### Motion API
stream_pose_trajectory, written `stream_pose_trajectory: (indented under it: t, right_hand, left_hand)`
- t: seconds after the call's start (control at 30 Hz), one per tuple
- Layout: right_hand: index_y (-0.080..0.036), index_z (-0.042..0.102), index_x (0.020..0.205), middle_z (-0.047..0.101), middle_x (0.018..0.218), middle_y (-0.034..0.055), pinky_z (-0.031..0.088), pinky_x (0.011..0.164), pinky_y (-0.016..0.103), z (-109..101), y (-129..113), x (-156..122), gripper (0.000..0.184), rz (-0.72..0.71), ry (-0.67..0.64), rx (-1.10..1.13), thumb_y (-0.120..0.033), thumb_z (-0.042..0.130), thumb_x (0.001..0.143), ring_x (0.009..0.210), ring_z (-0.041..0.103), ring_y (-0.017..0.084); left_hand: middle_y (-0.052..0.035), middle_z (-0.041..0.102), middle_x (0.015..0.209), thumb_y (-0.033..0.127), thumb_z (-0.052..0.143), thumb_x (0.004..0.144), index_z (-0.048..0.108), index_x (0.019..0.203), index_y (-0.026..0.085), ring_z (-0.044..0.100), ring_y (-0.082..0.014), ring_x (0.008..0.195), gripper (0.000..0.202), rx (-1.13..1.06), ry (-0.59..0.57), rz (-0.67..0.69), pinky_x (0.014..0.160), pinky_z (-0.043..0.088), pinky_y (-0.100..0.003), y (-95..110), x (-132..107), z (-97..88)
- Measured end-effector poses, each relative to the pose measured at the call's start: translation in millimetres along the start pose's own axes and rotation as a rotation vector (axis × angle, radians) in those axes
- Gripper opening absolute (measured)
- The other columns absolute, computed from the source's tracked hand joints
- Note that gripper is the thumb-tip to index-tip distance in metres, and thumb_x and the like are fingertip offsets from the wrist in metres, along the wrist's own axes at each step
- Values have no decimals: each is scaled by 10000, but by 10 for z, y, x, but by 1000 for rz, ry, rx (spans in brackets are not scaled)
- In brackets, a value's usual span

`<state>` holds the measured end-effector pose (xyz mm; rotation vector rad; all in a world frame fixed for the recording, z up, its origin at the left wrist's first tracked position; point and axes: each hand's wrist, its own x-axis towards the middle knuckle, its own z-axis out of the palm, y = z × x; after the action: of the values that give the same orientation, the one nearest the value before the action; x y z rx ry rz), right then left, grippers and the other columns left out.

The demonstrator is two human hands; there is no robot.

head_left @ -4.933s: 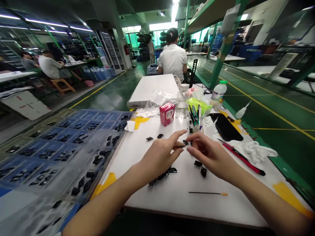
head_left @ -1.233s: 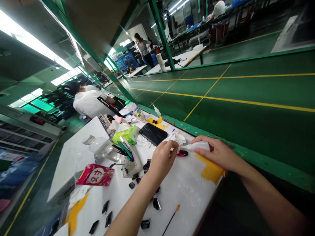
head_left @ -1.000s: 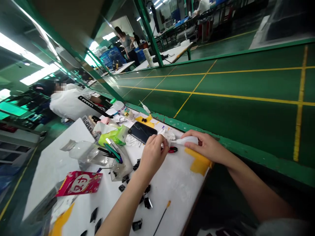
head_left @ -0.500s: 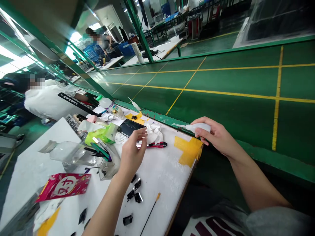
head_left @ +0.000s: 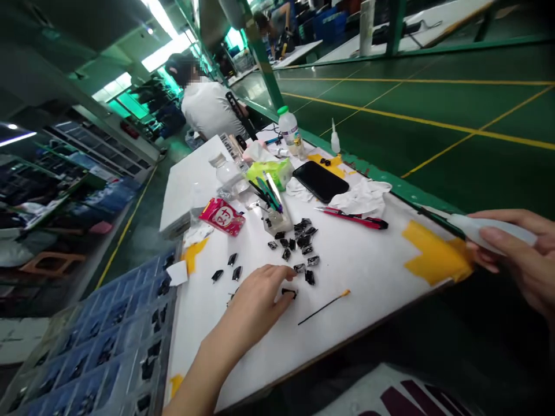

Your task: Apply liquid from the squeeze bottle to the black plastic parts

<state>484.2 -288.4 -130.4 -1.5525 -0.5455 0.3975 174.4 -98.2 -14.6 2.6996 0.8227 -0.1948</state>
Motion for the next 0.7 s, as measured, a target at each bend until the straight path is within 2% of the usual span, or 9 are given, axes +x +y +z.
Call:
stream_pose_trajectory:
  t: [0.13,0.23,0.43,0.57,0.63,0.7]
  right_hand:
    - [-357,715,920,565,661,58,308,390,314,155,-166,-13,164,14,-8,28,-454,701,788,487,469,149]
    - [-342,720,912,604,729,50,378,423,278,275,-312,-55,158,42,-30,38,-432,728,782,535,520,138]
    - [-308,680,920,580,649,-18,395,459,246,682,-540,-121,193,-13,-247,69,-458,702,800,511,497,105]
    - [-279,609,944,593,687,-42,390,416,244,1048,-848,-84,233,-92,-422,97,-441,702,804,480,491,96]
    - [-263,541,919,603,741,-49,426,429,242,1270,-1070,-46,268,-176,-569,130,-419,718,792,486,523,89]
    - [-258,486,918,550,692,-78,443,453,221,1521,-1276,-4,291,-219,-691,151,-378,718,790,501,566,88]
  left_hand:
    - [-21,704,1102,65,602,842,609,1080,235,647,-223,1065,293,-6,-18,69,886,555,-355,-19,-106,182]
    - [-49,700,1079,65,567,870,607,1061,204,637,-244,1052,240,7,10,107,891,550,-391,-64,-111,288]
    - [-117,679,1039,117,492,927,594,1090,147,646,-307,963,195,1,78,163,825,542,-480,-165,-121,412]
    - [-88,664,1073,198,464,961,573,1116,194,675,-255,910,190,-77,137,166,769,552,-396,-181,-155,332]
    - [-62,668,1055,226,490,953,565,1132,219,683,-219,909,194,-154,210,157,767,550,-342,-190,-162,240]
    - [-38,680,1017,229,543,928,563,1157,230,679,-195,912,230,-229,319,125,787,542,-311,-207,-153,150]
